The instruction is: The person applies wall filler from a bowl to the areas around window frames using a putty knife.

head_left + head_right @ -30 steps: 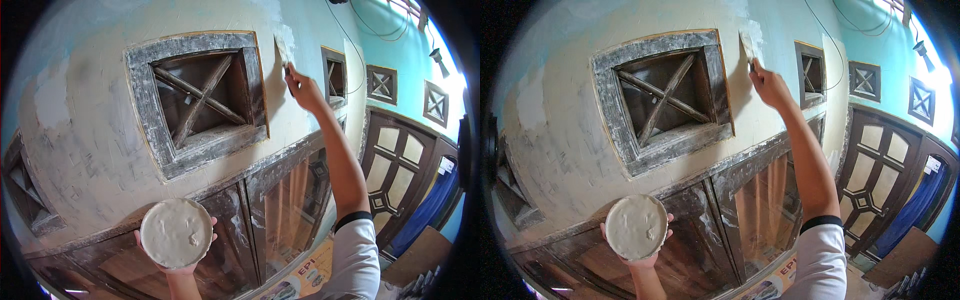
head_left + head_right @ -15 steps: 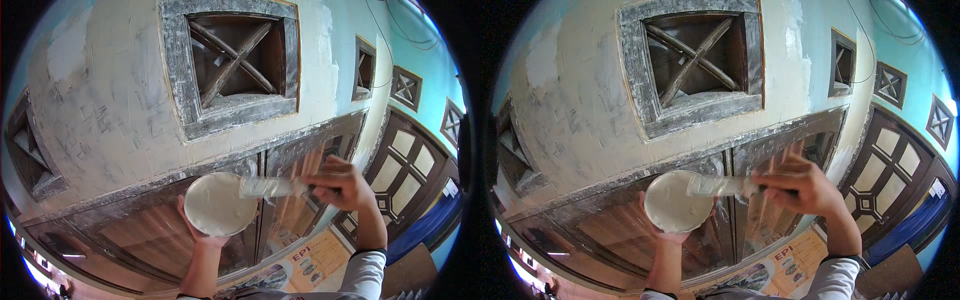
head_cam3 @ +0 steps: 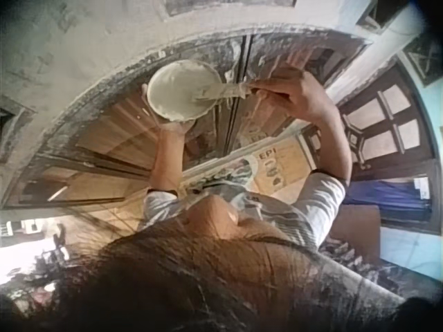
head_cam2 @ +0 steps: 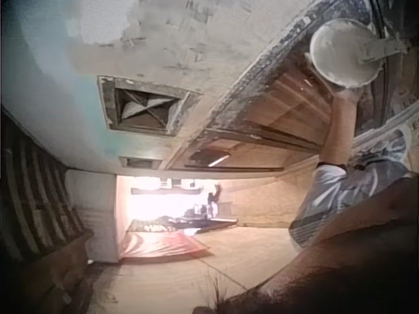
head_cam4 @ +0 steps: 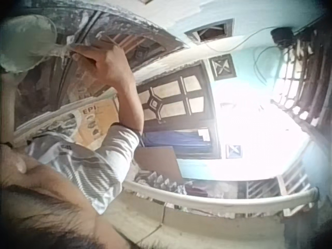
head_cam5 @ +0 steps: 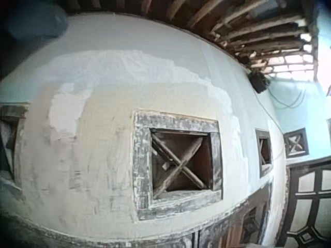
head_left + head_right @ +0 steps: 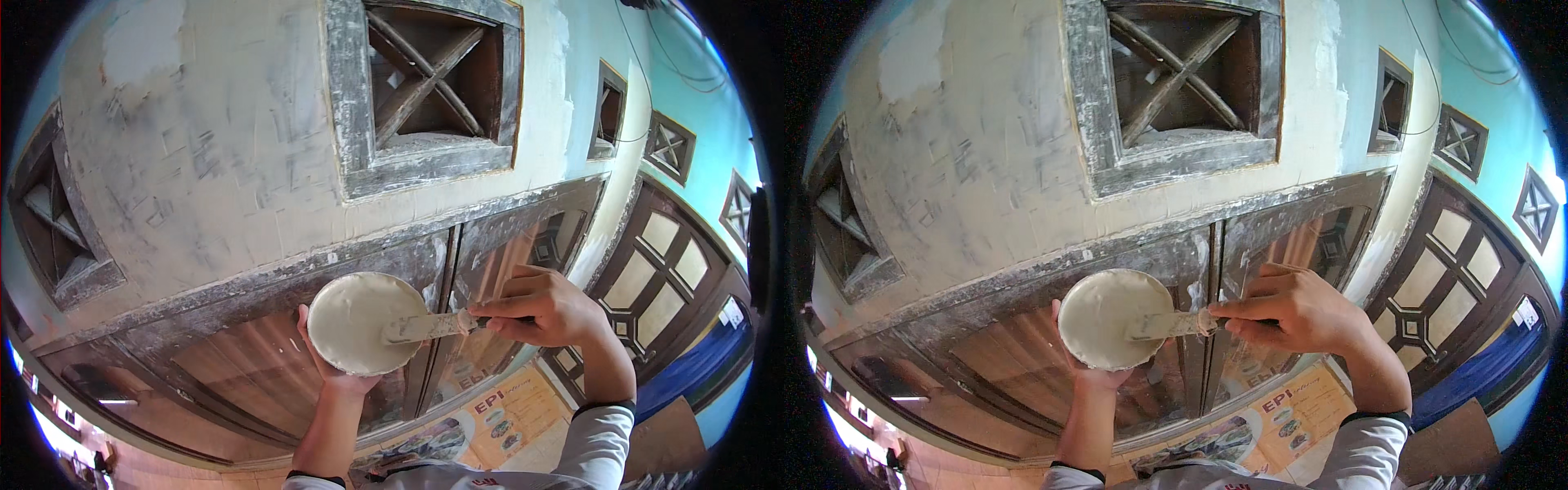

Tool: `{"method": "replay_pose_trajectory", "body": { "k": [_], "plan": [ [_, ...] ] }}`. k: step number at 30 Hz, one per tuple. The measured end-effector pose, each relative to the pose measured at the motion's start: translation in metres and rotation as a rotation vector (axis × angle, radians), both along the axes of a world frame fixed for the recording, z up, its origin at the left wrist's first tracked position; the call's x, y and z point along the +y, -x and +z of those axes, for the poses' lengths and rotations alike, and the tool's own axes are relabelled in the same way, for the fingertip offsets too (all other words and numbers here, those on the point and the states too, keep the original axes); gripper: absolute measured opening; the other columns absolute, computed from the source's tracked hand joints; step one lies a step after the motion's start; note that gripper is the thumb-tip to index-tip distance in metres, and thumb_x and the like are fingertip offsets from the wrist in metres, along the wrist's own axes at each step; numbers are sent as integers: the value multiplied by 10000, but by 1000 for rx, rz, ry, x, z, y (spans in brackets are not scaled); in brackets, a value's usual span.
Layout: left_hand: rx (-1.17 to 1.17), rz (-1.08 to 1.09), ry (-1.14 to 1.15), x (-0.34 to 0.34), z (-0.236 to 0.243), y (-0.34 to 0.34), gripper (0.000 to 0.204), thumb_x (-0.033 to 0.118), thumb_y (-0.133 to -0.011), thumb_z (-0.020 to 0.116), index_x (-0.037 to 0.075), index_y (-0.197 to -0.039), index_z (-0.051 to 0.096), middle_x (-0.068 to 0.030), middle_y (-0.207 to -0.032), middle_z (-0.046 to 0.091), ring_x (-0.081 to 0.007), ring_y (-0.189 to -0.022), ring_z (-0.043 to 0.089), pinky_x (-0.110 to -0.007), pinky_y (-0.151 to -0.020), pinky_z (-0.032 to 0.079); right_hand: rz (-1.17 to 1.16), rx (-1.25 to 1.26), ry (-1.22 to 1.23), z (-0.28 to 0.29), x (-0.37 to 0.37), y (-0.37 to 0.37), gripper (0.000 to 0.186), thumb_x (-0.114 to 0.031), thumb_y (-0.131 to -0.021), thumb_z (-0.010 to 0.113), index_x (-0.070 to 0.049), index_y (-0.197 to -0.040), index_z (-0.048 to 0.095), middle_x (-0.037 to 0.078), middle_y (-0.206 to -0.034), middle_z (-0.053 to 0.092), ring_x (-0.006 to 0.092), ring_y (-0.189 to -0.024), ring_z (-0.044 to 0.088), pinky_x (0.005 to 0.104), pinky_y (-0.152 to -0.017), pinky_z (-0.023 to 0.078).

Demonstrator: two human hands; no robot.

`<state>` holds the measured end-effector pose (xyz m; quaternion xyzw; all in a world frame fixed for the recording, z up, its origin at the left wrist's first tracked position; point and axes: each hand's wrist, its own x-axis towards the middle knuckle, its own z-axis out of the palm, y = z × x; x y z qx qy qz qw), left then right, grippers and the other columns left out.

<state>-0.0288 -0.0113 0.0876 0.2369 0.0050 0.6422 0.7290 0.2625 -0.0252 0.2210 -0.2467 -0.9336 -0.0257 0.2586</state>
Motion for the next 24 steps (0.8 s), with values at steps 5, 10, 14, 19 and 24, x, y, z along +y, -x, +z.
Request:
{"method": "replay_pose_trajectory", "body": {
  "k": [5,10,14,19,24],
  "plan": [
    [-23,-33,-44,-2,-8,18,873,808,-899,353,175,-1496,426,-162,-1500,457,-474,-1328,464,-809,-950,397,50,5,11,-4,1,14,327,-159,-856,771,-141,-1182,760,43,-673,570,230,-637,522,375,-608,445],
    [-135,-222,-20,-12,7,26,935,821,-885,376,145,-1531,358,-257,-1525,387,-580,-1286,463,-794,-894,461,71,10,-11,-7,9,17,333,-146,-848,778,-135,-1180,760,43,-689,588,224,-651,528,370,-622,439],
    [-47,-390,-136,-8,1,48,923,815,-883,395,140,-1513,398,-247,-1535,375,-609,-1300,409,-837,-926,375,152,32,7,0,14,24,318,-142,-848,784,-121,-1165,765,53,-715,622,227,-658,535,371,-639,439],
    [-132,-509,-160,-16,2,52,1000,805,-874,448,110,-1569,266,-380,-1525,277,-734,-1226,379,-812,-873,458,225,29,59,-1,21,36,302,-144,-847,792,-117,-1147,774,62,-753,665,224,-685,550,365,-662,444],
    [-126,-560,-153,-19,-2,59,957,795,-888,436,132,-1564,299,-339,-1546,288,-733,-1249,348,-829,-891,413,242,22,116,-3,29,38,290,-135,-845,799,-122,-1134,781,60,-786,702,222,-710,562,355,-688,454]
  ]
}}
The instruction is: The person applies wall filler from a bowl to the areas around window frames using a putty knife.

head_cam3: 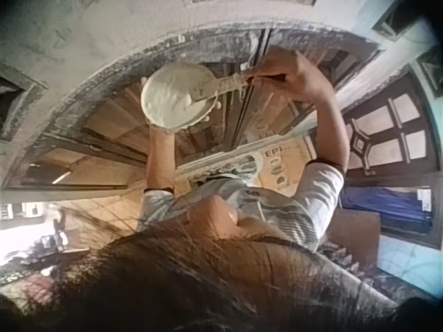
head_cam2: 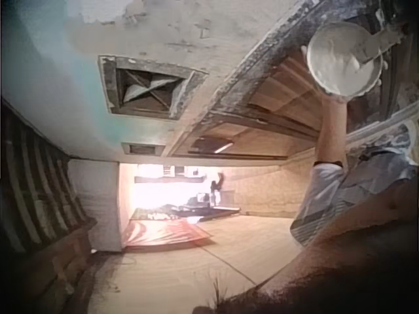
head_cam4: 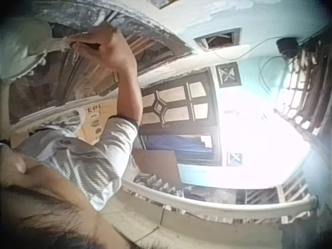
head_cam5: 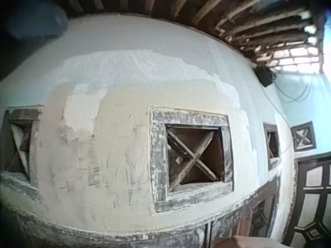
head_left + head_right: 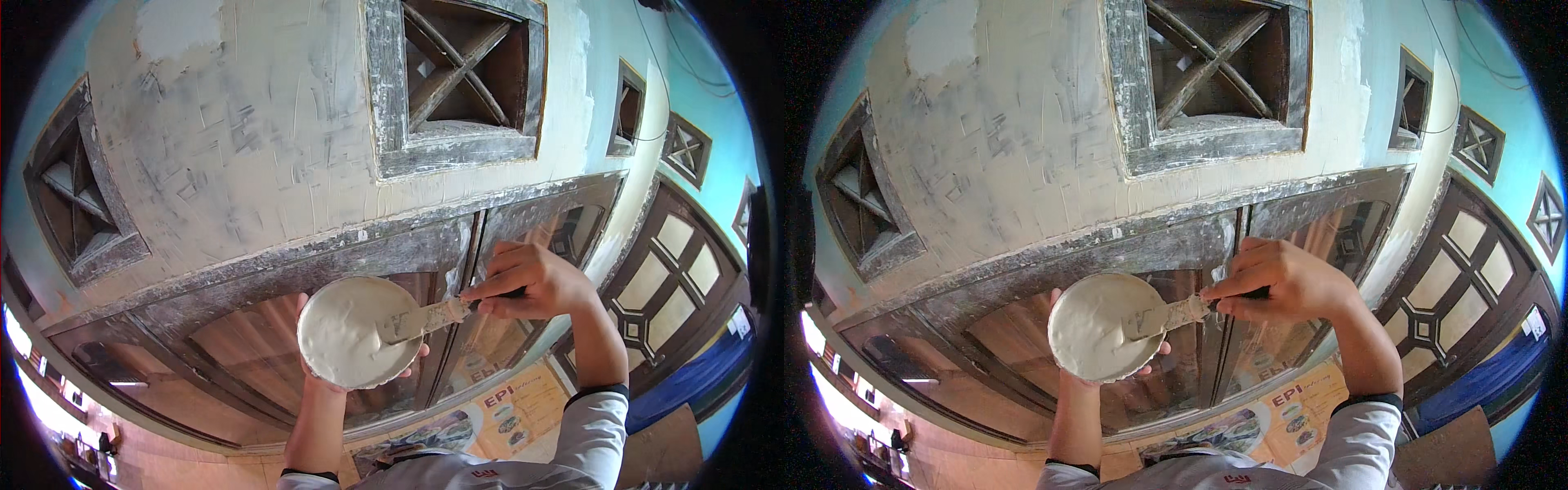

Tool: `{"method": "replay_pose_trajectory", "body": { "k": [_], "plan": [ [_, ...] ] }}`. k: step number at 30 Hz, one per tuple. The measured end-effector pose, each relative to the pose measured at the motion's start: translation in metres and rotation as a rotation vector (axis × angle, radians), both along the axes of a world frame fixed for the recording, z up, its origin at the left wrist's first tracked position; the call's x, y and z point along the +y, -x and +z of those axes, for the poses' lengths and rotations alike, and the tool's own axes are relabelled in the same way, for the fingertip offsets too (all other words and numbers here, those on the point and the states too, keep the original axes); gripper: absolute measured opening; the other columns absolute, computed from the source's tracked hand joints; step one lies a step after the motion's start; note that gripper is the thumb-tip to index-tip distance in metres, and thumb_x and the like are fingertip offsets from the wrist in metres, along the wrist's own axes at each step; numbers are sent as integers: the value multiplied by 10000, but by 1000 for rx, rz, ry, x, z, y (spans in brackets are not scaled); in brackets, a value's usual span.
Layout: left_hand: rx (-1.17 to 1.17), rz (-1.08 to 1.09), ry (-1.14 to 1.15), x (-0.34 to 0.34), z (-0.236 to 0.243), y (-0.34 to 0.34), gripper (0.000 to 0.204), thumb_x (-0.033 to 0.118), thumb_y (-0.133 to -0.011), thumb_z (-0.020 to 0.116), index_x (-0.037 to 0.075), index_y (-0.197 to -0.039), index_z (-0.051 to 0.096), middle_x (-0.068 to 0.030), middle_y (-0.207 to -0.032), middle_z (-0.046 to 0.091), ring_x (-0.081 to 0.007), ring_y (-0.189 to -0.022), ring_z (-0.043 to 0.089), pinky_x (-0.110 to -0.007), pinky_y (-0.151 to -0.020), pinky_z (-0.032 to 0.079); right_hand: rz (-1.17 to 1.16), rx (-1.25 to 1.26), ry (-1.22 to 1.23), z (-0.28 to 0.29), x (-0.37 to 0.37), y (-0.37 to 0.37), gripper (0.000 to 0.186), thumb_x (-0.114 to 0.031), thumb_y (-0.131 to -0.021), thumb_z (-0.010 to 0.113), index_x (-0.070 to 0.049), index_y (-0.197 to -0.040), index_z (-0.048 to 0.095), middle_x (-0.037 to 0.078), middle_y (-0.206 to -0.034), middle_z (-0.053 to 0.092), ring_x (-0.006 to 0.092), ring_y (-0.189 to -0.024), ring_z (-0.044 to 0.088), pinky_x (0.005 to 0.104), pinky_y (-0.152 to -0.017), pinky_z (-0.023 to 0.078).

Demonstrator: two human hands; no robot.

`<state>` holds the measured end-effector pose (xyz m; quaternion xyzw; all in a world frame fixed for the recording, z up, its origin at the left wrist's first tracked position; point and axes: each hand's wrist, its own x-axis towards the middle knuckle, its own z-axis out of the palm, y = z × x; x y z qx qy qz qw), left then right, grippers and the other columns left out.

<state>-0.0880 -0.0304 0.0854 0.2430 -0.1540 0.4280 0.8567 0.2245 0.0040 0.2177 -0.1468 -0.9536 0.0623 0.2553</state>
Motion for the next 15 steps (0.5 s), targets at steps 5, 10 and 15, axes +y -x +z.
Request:
{"method": "replay_pose_trajectory", "body": {
  "k": [5,10,15],
  "plan": [
    [-71,-72,-172,4,0,-5,901,777,-909,418,155,-1557,340,-277,-1572,310,-723,-1265,336,-843,-893,384,93,34,76,6,11,-2,255,-144,-858,797,-111,-1111,786,50,-801,734,213,-702,587,355,-723,449],
    [27,152,152,1,-17,1,886,764,-924,397,129,-1540,380,-252,-1565,353,-713,-1250,365,-858,-873,375,101,16,126,12,18,-10,245,-144,-876,782,-100,-1116,782,58,-819,734,199,-724,602,352,-716,459],
    [-68,46,-23,-1,4,-16,870,763,-926,389,137,-1529,404,-254,-1555,370,-701,-1266,366,-857,-868,380,-27,105,461,8,24,-29,251,-224,-985,680,-59,-1157,755,54,-847,727,140,-741,630,316,-674,498]
  ]
}}
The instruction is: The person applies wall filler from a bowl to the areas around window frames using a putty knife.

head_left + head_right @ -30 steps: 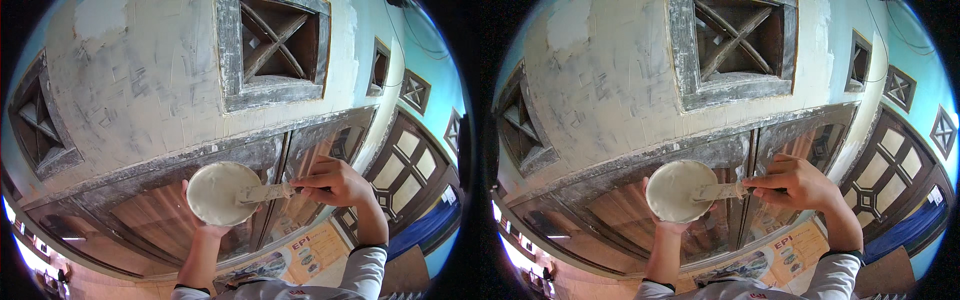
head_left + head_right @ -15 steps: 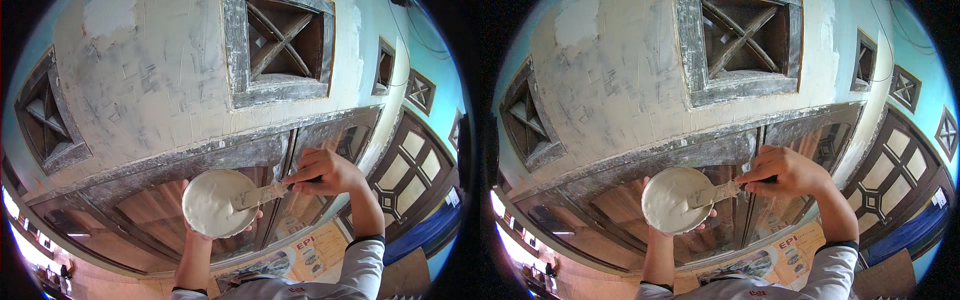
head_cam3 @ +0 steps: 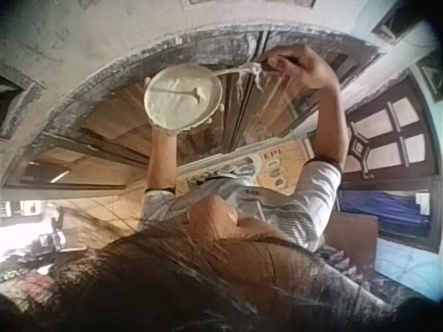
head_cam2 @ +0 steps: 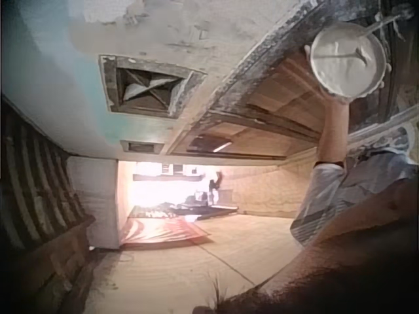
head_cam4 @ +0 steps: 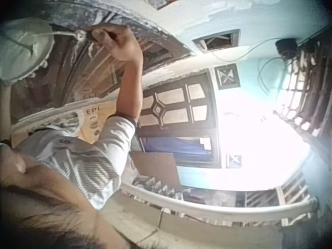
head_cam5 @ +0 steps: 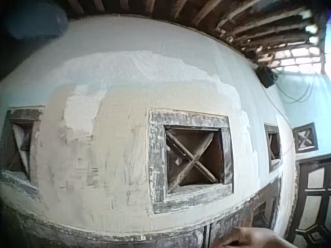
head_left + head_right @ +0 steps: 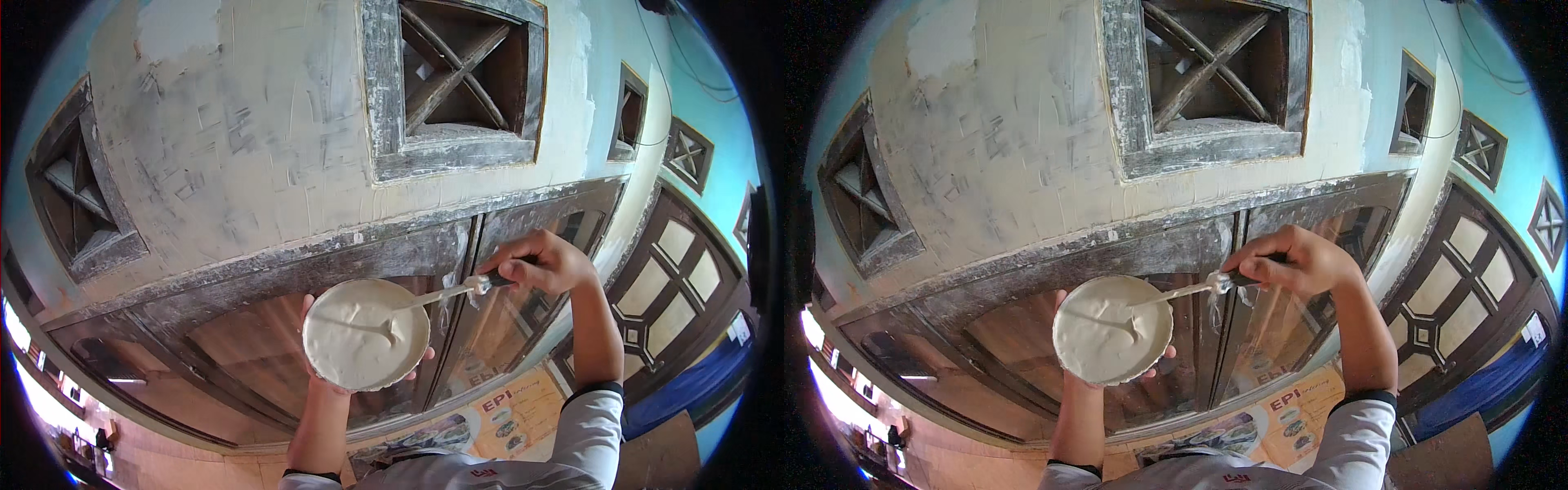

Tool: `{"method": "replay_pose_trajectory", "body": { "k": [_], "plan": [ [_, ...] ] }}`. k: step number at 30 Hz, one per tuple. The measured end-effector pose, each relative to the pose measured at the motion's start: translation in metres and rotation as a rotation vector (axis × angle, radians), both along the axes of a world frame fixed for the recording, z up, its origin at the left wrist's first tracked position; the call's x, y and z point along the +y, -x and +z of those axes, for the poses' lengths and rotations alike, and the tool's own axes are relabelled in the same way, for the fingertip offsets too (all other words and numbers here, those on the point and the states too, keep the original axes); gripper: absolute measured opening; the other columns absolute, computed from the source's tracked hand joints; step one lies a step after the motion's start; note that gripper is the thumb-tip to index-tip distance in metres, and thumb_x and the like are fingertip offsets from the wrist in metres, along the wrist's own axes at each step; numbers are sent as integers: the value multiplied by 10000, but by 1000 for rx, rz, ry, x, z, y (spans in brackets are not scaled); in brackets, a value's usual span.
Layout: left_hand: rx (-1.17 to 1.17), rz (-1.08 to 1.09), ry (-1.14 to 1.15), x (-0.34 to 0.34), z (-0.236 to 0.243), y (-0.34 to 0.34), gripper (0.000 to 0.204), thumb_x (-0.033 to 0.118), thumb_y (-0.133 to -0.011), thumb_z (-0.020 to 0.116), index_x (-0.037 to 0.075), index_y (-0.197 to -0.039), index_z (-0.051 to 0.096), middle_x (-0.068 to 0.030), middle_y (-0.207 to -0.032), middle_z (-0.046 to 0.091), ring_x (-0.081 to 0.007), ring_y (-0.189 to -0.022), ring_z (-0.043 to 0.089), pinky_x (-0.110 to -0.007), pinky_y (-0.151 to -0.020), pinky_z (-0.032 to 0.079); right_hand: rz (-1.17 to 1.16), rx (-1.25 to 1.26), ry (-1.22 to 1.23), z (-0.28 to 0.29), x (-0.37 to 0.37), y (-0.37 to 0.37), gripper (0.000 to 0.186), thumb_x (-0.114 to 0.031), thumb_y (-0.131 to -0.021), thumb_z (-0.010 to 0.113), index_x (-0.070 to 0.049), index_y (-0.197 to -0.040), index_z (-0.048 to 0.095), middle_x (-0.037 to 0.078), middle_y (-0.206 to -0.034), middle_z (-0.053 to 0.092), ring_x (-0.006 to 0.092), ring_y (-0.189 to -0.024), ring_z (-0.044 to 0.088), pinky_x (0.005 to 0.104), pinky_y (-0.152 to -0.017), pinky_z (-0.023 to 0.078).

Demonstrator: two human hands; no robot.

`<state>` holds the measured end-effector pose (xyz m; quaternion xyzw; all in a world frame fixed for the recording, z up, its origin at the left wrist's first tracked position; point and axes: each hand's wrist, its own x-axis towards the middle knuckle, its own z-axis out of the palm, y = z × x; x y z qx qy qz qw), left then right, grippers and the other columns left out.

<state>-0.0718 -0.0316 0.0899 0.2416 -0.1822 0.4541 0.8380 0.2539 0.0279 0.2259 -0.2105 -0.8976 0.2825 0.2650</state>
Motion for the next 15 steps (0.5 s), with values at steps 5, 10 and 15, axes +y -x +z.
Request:
{"method": "replay_pose_trajectory", "body": {
  "k": [5,10,15],
  "plan": [
    [87,-39,29,10,7,-15,991,763,-860,522,68,-1541,337,-376,-1496,327,-743,-1244,342,-809,-877,456,-203,-63,238,-8,2,-18,430,-389,-1061,534,-26,-1199,717,53,-796,678,94,-701,628,260,-614,495],
    [23,-126,3,16,19,-30,1004,779,-859,507,68,-1544,323,-376,-1509,313,-757,-1237,333,-827,-869,440,-154,71,367,-28,3,-34,359,-312,-1061,561,-28,-1237,693,41,-843,680,74,-689,604,241,-576,473],
    [98,55,-39,26,17,-31,871,773,-916,394,140,-1513,426,-234,-1532,414,-619,-1283,424,-875,-885,351,-184,40,-200,-25,-18,-33,451,-43,-823,788,-72,-1261,681,103,-992,648,267,-882,619,384,-784,494]
  ]
}}
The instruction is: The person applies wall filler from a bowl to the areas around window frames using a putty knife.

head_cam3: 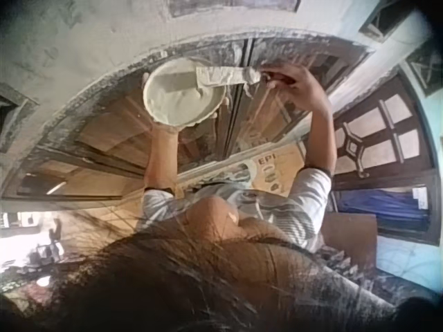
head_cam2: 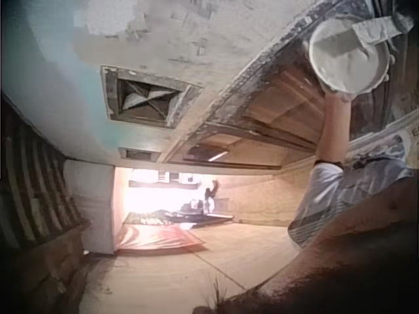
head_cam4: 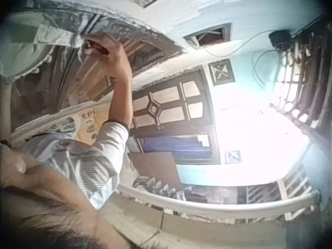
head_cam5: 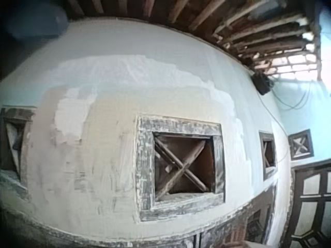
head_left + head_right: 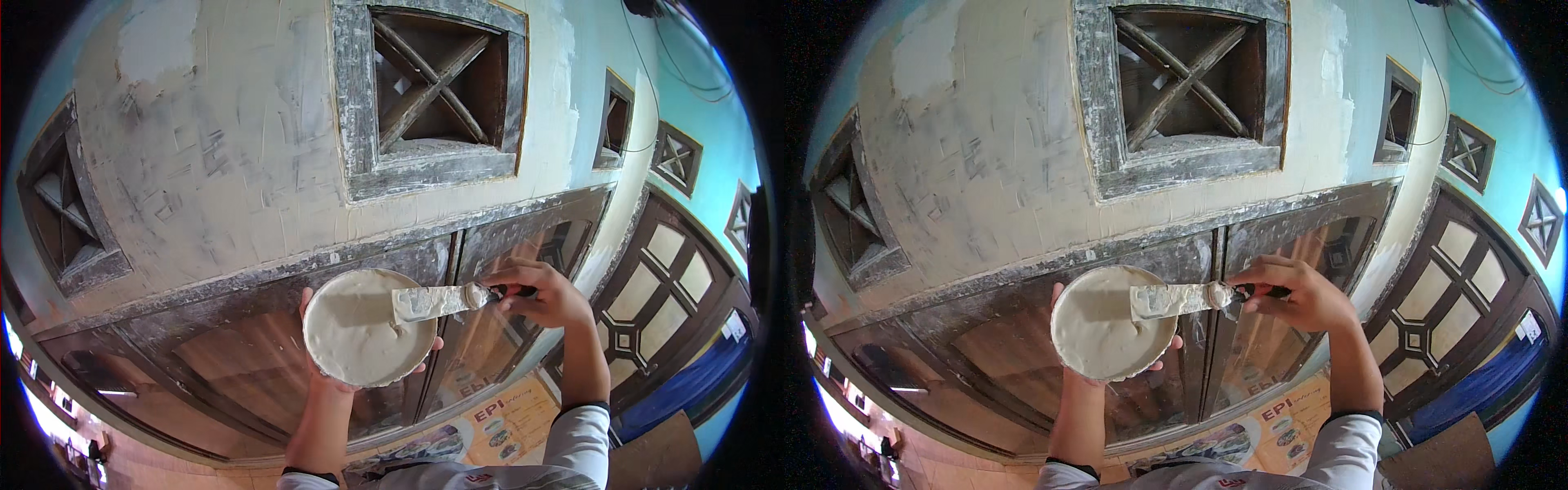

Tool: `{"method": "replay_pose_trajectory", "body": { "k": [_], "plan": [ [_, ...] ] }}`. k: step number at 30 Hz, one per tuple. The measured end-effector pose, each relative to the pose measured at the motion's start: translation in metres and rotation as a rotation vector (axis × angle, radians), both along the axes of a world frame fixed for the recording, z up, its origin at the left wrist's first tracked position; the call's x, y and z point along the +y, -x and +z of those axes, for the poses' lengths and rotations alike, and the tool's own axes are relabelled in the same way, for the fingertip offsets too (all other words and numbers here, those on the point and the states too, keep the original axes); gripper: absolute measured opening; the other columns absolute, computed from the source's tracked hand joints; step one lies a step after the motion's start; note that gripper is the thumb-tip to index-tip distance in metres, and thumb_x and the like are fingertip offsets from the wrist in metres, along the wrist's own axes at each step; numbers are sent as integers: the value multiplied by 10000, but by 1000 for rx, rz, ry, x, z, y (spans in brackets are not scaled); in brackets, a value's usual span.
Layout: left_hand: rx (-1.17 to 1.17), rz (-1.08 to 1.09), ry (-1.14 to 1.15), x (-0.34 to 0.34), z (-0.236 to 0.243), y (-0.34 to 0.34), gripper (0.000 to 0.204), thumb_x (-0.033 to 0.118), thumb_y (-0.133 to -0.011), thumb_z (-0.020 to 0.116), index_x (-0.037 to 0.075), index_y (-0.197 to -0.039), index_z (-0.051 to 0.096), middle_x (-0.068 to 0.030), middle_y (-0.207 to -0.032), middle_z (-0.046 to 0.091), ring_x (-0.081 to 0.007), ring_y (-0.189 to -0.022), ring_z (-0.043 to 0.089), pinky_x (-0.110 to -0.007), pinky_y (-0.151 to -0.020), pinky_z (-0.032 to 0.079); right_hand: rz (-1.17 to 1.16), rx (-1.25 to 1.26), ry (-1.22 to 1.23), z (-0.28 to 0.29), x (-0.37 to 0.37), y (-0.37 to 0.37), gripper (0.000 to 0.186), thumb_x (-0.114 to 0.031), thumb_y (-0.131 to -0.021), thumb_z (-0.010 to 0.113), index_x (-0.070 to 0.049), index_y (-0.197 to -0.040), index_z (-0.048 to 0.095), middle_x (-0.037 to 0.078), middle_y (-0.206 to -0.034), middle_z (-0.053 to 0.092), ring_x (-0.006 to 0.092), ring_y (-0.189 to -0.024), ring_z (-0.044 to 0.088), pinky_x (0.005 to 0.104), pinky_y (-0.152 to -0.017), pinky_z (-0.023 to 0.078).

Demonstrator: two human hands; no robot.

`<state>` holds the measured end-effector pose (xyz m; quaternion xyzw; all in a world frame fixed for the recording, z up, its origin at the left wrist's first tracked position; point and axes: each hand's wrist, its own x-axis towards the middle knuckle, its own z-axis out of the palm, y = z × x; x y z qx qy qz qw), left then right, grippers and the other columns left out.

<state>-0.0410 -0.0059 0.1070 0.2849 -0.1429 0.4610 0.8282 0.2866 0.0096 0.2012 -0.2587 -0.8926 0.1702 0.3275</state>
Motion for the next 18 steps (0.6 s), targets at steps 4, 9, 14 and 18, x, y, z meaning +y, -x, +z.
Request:
{"method": "replay_pose_trajectory", "body": {
  "k": [4,9,14,18],
  "plan": [
    [-120,1,102,6,5,-6,871,778,-912,398,147,-1511,434,-226,-1545,402,-591,-1304,425,-878,-896,338,-148,34,-426,-12,1,1,504,-17,-778,796,-122,-1257,678,85,-1072,639,294,-945,591,402,-813,488],
    [-27,-93,-78,12,29,-27,969,792,-889,443,100,-1556,320,-330,-1535,331,-713,-1254,361,-866,-876,385,-250,99,-453,-24,9,-12,518,-1,-842,741,-87,-1336,608,103,-1032,636,271,-879,587,381,-792,484],
    [-72,-135,16,11,34,-35,1028,803,-864,491,78,-1560,280,-376,-1515,312,-747,-1261,321,-831,-907,416,-309,359,-106,-15,26,-30,387,-159,-1035,572,-36,-1402,558,69,-984,621,158,-828,556,319,-739,477],
    [-66,-101,15,10,37,-33,1030,803,-869,477,75,-1564,262,-388,-1509,309,-757,-1247,327,-843,-885,415,-413,623,-132,30,62,-53,454,-348,-1102,433,-88,-1461,532,-56,-808,504,33,-645,423,209,-584,384]
  ]
}}
